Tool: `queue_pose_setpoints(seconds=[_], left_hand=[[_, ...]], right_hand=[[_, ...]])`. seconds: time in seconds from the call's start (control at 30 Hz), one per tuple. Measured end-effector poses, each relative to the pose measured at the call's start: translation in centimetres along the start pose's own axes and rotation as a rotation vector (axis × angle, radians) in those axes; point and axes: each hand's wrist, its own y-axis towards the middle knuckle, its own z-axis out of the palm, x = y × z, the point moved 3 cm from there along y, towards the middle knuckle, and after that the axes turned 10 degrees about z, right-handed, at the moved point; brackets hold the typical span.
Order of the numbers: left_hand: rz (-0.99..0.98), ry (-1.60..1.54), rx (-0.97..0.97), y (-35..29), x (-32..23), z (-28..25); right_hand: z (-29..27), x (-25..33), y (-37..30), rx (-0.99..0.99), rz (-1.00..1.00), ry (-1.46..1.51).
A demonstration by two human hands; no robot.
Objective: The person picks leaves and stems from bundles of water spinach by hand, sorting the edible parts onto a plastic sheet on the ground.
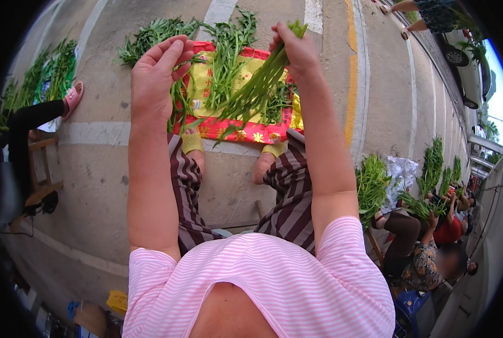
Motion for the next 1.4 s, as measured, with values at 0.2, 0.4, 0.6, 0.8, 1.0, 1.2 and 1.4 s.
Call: queue_pose_setpoints(seconds=[0.2,0.4,0.6,0.8,1.0,1.2,1.4], left_hand=[[0.045,0.163,0.076,-1.1,-0.7,-1.3],[0.052,0.469,0.338,-5.0,-1.1,0.1],[0.238,0.685,0.716,-7.6,-1.2,2.4],[0.248,0.783,0.744,-7.6,-1.8,2.0],[0.242,1.001,0.636,-3.9,-4.2,-3.6],[-0.057,0.866,0.066,4.0,3.8,-16.6],[-0.044,1.341,0.197,7.9,17.5,-23.3]], right_hand=[[7.1,6.5,2.9,-0.354,-0.799,-0.546],[10.6,-5.1,9.1,-0.175,-1.293,-1.125],[8.7,-25.8,11.6,0.176,-0.871,-1.421],[9.7,-29.6,9.8,0.483,-0.543,-1.752],[10.6,-26.3,5.3,0.487,-0.558,-1.415],[13.5,-33.0,3.7,0.345,-0.025,-0.822],[15.0,-36.4,3.0,0.106,0.125,-0.672]])
